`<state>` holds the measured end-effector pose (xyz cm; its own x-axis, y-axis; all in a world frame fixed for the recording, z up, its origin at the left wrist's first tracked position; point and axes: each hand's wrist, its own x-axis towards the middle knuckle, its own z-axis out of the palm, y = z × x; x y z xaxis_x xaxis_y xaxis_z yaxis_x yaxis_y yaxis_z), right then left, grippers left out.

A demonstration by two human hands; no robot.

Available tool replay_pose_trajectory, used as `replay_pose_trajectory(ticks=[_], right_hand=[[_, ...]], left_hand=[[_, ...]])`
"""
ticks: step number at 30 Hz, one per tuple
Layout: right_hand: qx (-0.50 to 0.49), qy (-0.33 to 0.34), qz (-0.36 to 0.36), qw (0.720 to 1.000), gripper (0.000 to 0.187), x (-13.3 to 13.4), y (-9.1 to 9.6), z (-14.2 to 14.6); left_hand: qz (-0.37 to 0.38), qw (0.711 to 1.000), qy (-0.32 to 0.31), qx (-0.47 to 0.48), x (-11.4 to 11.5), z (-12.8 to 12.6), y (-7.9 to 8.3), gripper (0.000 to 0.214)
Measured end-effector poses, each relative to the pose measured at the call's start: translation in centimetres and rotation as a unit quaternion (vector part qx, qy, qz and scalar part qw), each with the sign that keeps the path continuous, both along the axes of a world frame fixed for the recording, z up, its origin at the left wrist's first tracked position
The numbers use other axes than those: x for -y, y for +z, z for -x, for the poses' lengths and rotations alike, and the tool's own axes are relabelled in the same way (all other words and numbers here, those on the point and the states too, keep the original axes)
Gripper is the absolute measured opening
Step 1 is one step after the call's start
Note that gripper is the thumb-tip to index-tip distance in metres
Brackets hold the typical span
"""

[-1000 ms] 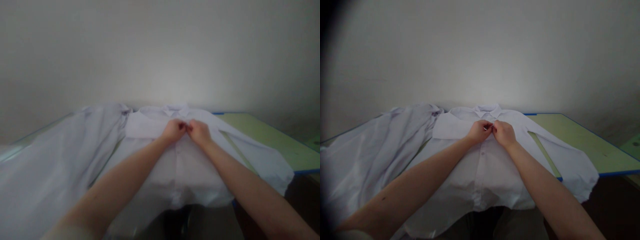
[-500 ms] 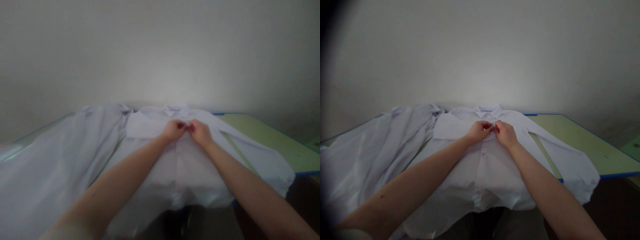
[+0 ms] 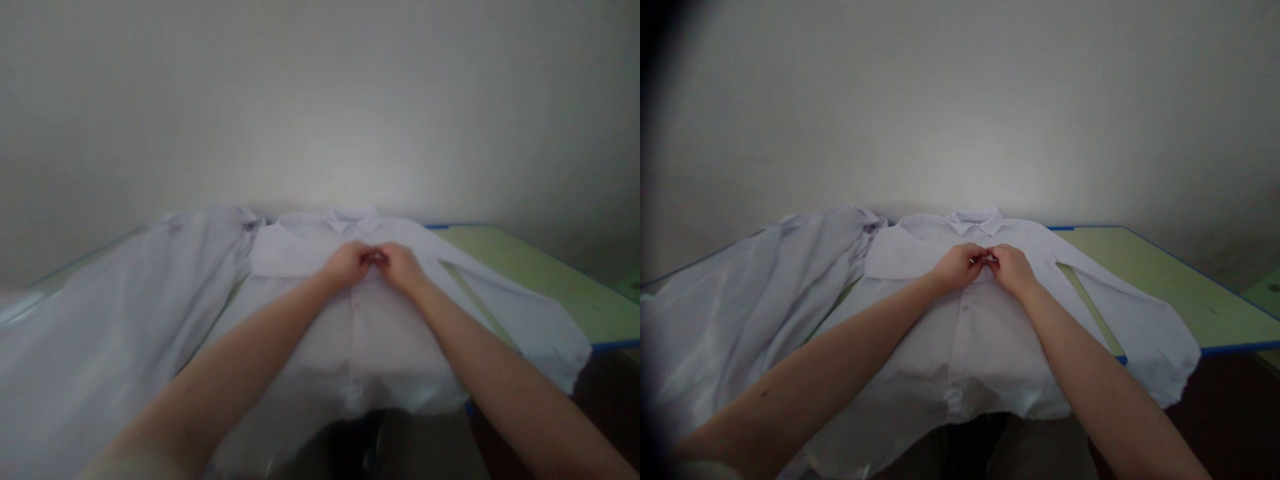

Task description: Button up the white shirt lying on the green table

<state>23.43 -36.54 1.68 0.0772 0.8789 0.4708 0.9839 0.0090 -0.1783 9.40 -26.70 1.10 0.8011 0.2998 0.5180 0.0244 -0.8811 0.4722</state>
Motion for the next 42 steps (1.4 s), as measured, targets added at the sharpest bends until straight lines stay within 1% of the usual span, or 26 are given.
replay_pose_trajectory(ticks=[2, 6, 12, 17, 19, 22, 28, 35, 38, 42], right_hand=[[0.001, -0.007, 0.018, 1.000, 0.023, 0.0, 0.0, 0.1], [0.003, -0.013, 0.035, 0.999, 0.023, 0.2, 0.2, 0.3], [0.018, 0.003, 0.040, 0.999, 0.022, 0.4, 0.3, 0.4], [0.036, -0.001, 0.031, 0.999, 0.025, 0.5, 0.4, 0.3], [0.050, -0.010, 0.032, 0.998, 0.027, 0.5, 0.4, 0.3], [0.065, -0.016, 0.028, 0.997, 0.028, 0.5, 0.4, 0.2], [0.098, -0.006, 0.002, 0.995, 0.026, 0.6, 0.5, 0.4], [0.156, -0.024, 0.004, 0.987, 0.023, 0.7, 0.8, 0.9], [0.176, -0.029, 0.003, 0.984, 0.023, 0.7, 0.7, 1.0], [0.172, -0.029, -0.002, 0.985, 0.026, 0.7, 0.4, 1.0]], left_hand=[[-0.027, 1.000, -0.005, -0.014, 0.0, 0.2, 0.2, 0.030], [-0.064, 0.997, 0.008, -0.037, -0.2, 0.4, 0.3, 0.026], [-0.066, 0.997, -0.005, -0.029, -0.5, 0.7, 0.6, 0.028], [-0.039, 0.998, 0.040, -0.024, -0.3, 0.8, 0.8, 0.022], [-0.028, 0.998, 0.045, -0.018, -0.3, 0.8, 0.9, 0.021], [-0.022, 0.999, 0.038, -0.016, -0.3, 0.8, 1.0, 0.020], [-0.001, 0.999, 0.025, -0.022, -0.3, 0.8, 1.5, 0.020], [0.036, 0.999, 0.021, -0.022, -0.3, 1.0, 2.0, 0.017], [0.059, 0.998, 0.010, -0.016, -0.5, 0.9, 2.0, 0.015], [0.094, 0.995, -0.002, -0.020, -1.1, 0.9, 1.6, 0.015]])
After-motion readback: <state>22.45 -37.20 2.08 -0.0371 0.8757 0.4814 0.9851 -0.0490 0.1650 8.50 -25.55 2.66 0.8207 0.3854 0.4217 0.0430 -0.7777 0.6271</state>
